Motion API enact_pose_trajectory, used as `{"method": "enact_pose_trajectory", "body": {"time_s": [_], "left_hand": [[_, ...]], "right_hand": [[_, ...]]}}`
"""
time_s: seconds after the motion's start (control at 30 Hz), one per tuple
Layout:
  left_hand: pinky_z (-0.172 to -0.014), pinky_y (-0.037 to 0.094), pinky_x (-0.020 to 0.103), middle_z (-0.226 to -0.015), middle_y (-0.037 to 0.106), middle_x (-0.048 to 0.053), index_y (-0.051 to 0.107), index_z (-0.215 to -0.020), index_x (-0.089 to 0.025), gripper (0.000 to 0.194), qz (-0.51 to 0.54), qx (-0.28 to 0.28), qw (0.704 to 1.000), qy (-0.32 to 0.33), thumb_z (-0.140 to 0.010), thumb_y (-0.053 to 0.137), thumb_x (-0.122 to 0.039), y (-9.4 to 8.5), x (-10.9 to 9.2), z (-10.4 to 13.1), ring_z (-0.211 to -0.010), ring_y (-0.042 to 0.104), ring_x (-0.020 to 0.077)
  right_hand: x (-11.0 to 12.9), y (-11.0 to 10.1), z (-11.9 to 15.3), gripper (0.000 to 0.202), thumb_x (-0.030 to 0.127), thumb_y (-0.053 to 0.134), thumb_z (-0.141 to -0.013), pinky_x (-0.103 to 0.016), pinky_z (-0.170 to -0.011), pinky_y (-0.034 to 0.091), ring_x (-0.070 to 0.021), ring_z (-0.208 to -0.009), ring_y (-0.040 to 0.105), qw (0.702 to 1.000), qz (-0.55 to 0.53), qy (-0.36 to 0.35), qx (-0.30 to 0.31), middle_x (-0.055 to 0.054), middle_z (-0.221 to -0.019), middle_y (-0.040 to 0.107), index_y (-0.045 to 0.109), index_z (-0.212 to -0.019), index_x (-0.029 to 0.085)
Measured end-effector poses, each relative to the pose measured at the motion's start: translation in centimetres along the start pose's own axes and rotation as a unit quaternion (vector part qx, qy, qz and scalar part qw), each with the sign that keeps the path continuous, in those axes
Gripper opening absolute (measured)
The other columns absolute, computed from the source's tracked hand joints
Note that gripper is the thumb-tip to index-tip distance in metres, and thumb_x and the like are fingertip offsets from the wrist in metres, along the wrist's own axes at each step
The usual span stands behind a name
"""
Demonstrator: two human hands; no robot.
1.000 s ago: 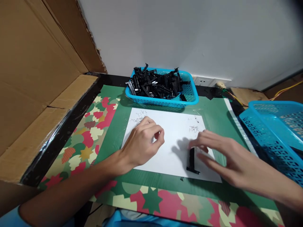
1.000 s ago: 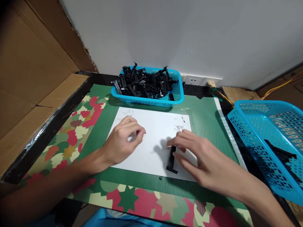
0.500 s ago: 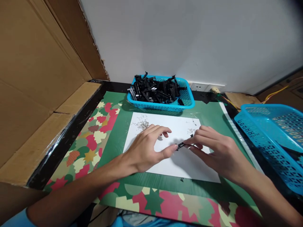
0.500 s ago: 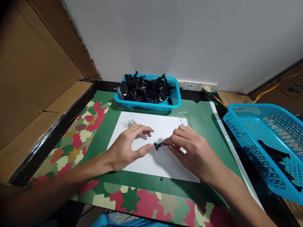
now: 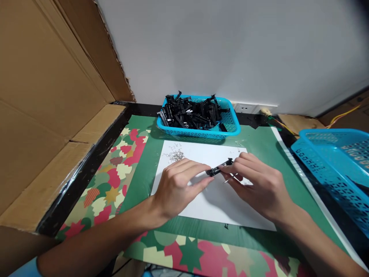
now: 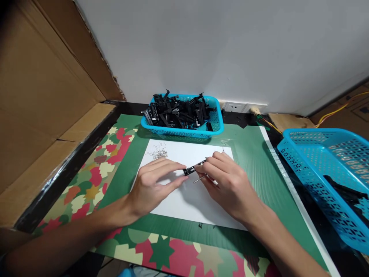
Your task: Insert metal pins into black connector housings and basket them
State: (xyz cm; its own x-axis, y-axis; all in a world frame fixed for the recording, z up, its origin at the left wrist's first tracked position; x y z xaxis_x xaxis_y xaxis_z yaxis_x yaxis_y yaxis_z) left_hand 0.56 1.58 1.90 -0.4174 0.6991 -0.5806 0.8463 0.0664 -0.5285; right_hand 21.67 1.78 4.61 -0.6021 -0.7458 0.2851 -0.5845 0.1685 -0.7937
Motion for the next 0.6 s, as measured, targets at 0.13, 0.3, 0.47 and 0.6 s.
{"method": "enact_pose_trajectory", "body": {"time_s": [0.13,0.3,0.47,0.6], "left_hand": [[-0.077,0.063,0.036,-0.092,0.083,0.005,0.078,-0.108,-0.017,0.012,-0.047,0.005,0.999,0.0,-0.096,0.076,-0.018,0.2,0.5,0.2,-0.082,0.078,0.0202],[-0.083,0.066,0.036,-0.1,0.084,0.005,0.078,-0.107,-0.017,0.014,-0.073,0.049,0.996,0.028,-0.096,0.071,-0.012,0.8,1.0,0.4,-0.088,0.08,0.0211],[-0.086,0.068,0.034,-0.106,0.085,0.006,0.078,-0.11,-0.018,0.017,-0.084,0.058,0.994,0.023,-0.095,0.071,-0.012,1.1,1.4,0.7,-0.09,0.082,0.0207],[-0.085,0.068,0.033,-0.105,0.085,0.006,0.079,-0.107,-0.018,0.017,-0.087,0.063,0.994,0.029,-0.094,0.071,-0.01,1.1,1.4,0.8,-0.09,0.082,0.0212]], "right_hand": [[-0.3,0.3,0.1,0.018,0.01,0.062,-0.102,-0.036,-0.073,0.048,-0.0223,-0.084,0.059,0.998,-0.04,0.042,0.025,-0.005,-0.086,0.064,0.072,-0.112,0.022],[-1.0,-0.5,0.2,0.032,0.013,0.058,-0.105,-0.041,-0.083,0.054,-0.0255,-0.099,0.065,0.995,-0.072,0.063,0.027,-0.009,-0.108,0.069,0.076,-0.125,0.03],[-1.5,-1.0,0.5,0.026,0.02,0.066,-0.103,-0.043,-0.084,0.059,-0.0274,-0.103,0.071,0.991,-0.078,0.106,-0.038,-0.007,-0.115,0.074,0.082,-0.116,0.036],[-0.8,-0.2,0.4,0.011,0.025,0.07,-0.103,-0.037,-0.079,0.062,-0.0228,-0.09,0.076,0.962,-0.162,0.207,-0.07,-0.004,-0.1,0.081,0.08,-0.102,0.028]]}}
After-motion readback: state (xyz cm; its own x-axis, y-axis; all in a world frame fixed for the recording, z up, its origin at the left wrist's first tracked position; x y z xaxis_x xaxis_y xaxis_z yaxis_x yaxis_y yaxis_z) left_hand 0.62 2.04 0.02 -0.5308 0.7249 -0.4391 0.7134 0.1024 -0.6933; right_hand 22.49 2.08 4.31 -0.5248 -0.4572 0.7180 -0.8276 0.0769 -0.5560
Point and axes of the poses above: each hand's wrist, its own z-axis away from the middle knuckle, its own y-axis out of the palm, x = y × z, the point moved 3 cm from there along -z, towards the middle knuckle
